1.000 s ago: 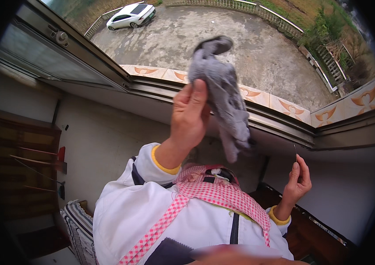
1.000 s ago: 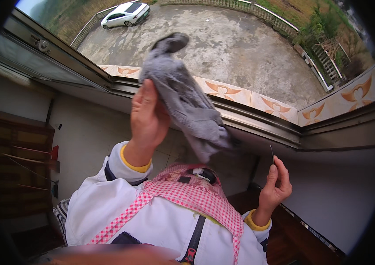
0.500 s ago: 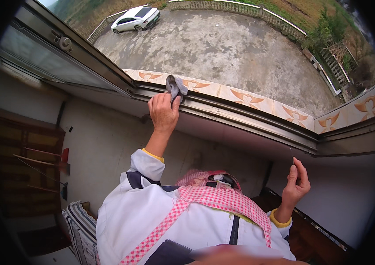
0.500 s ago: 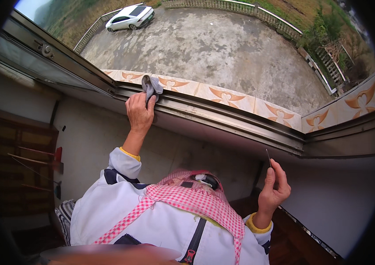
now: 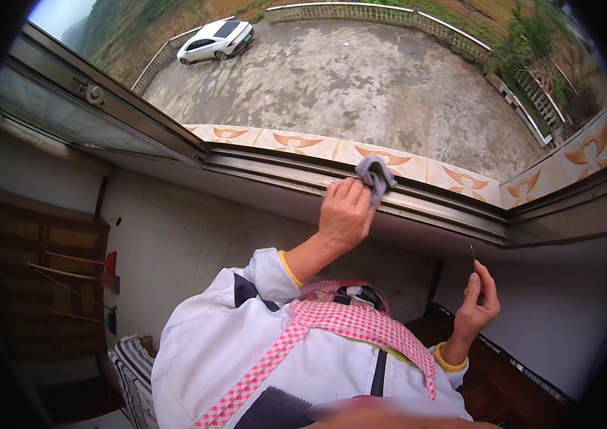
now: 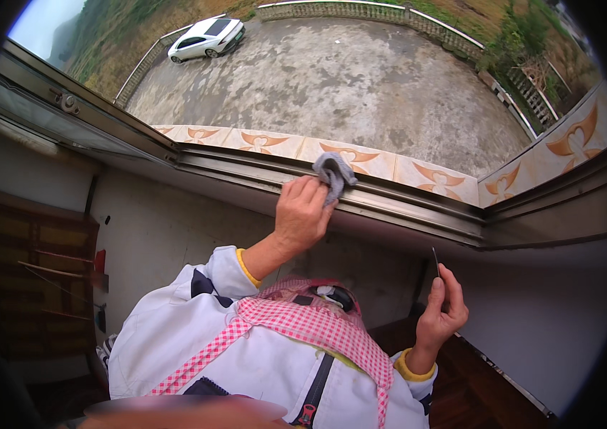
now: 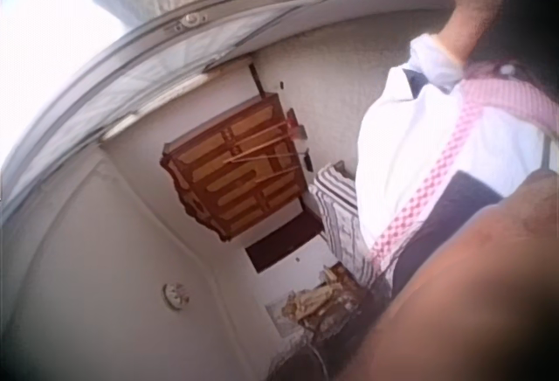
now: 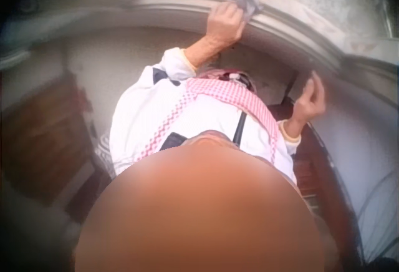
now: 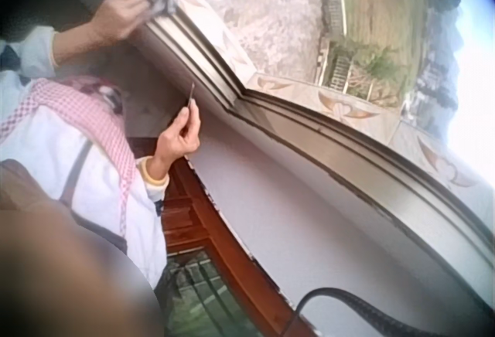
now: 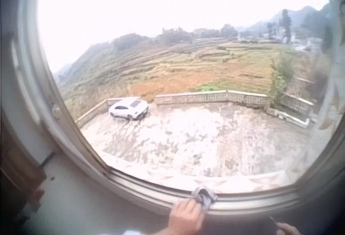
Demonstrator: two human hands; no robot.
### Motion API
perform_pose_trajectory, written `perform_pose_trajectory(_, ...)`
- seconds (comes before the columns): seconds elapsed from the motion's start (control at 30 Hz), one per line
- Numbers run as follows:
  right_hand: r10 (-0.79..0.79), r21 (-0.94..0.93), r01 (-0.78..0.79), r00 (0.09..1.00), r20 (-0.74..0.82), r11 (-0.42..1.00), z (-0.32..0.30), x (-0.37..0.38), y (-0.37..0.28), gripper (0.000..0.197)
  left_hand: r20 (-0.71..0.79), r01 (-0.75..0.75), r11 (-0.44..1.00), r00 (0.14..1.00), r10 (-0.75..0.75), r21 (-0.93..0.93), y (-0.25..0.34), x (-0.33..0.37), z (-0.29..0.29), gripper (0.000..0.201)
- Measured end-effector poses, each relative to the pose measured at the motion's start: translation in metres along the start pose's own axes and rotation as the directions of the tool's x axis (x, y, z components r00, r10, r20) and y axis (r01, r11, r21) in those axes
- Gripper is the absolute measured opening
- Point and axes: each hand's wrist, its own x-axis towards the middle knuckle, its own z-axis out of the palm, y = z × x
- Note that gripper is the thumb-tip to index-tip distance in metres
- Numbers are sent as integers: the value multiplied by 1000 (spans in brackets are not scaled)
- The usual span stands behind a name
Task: The person cleans a window frame using a toothbrush and a cloth. They scrub the frame with the toothbrush, then wipe it with the cloth, repeating the process to remove dirt from the grooves.
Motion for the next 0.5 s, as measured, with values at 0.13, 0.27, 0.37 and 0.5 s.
perform_pose_trajectory(0.13, 31, -24, -33, 997, -68, 999, -17, -7, 5, 19, 105, -148, 989, 983, 148, 1, 55, 22, 35, 23)
perform_pose_trajectory(0.27, 55, -80, -69, 985, -166, 994, -40, -17, 11, 20, 51, -251, 967, 967, 249, 40, 109, 41, 66, 18)
perform_pose_trajectory(0.37, 79, -105, -106, 968, -240, 989, -60, -28, 14, 21, 20, -347, 938, 938, 347, 18, 149, 55, 87, 20)
perform_pose_trajectory(0.5, 72, -146, -124, 945, -318, 982, -81, -43, 16, 22, -13, -378, 923, 926, 378, -72, 193, 70, 113, 21)
